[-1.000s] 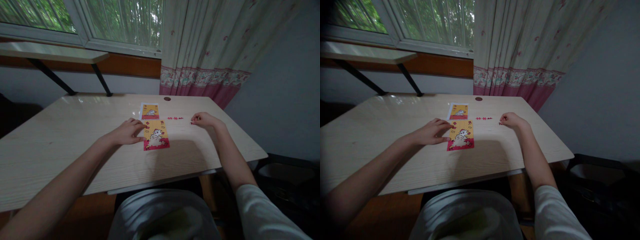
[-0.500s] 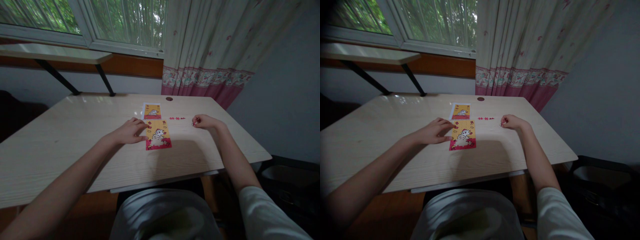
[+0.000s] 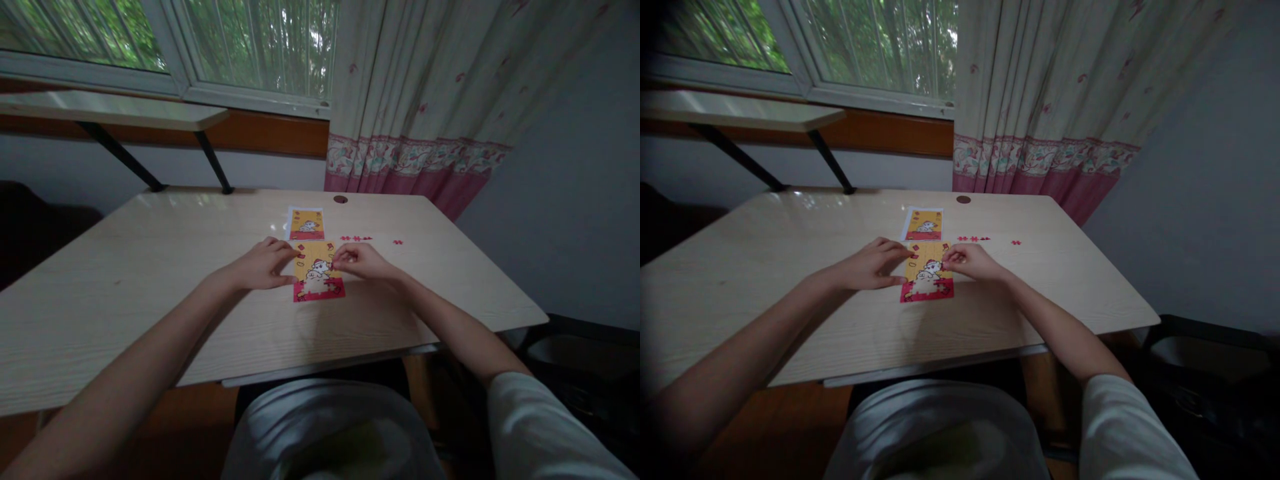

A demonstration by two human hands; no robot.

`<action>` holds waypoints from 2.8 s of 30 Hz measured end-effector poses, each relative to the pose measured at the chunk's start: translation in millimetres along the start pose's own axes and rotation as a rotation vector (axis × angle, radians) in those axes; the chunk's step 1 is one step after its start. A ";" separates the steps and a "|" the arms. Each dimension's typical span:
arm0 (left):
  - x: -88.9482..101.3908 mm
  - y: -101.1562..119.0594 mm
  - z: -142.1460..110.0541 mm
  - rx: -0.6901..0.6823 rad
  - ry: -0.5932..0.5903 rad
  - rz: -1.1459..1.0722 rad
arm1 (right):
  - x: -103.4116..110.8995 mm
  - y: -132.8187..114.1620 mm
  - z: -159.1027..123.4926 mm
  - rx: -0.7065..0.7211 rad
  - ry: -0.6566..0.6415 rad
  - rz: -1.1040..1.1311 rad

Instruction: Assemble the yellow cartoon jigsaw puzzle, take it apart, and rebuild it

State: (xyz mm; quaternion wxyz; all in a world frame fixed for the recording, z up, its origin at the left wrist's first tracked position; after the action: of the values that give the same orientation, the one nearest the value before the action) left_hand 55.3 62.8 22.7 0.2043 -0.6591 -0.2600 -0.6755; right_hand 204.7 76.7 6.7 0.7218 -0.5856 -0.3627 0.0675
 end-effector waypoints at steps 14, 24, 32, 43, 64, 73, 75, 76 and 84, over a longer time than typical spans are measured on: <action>-6.4 -4.6 -0.9 0.055 -0.050 -0.020 | -61.7 -8.4 6.6 -0.066 -0.066 -0.046; -7.5 -5.2 -0.5 0.056 -0.050 -0.007 | -58.9 -41.7 2.1 0.131 -0.001 -0.435; -7.4 -3.8 -0.7 0.068 -0.069 -0.021 | -65.6 -48.1 3.2 0.240 -0.035 -0.517; -7.2 -5.2 -1.0 0.075 -0.057 -0.051 | -83.5 -64.1 -10.1 0.447 -0.143 -0.853; -8.2 -5.3 -0.7 0.079 -0.058 -0.051 | -67.5 -57.1 -8.0 0.398 -0.037 -0.692; -6.4 -4.8 -1.4 0.077 -0.037 -0.049 | -67.8 -52.3 -1.2 0.331 -0.075 -0.587; -6.6 -5.0 -1.3 0.078 -0.039 -0.045 | -65.8 -50.3 -0.1 0.308 -0.078 -0.550; -6.9 -5.0 -1.3 0.078 -0.042 -0.043 | -64.6 -49.1 0.3 0.291 -0.081 -0.528; 1.6 -1.2 -0.8 0.039 -0.004 -0.120 | -42.9 -20.8 5.2 0.034 -0.020 -0.111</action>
State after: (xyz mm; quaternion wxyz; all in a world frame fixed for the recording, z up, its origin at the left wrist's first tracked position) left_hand 53.8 63.4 24.3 0.1758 -0.6395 -0.3128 -0.6800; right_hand 163.6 52.1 6.5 0.7307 -0.5514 -0.4007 0.0393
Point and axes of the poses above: each hand's wrist, its own z-axis towards the middle knuckle, its own x-axis out of the back of the hand, y = z × x, the point moved 10 cm from there along z, towards the middle knuckle, and after that the axes turned 8 degrees about -y, right-handed, at the moved point
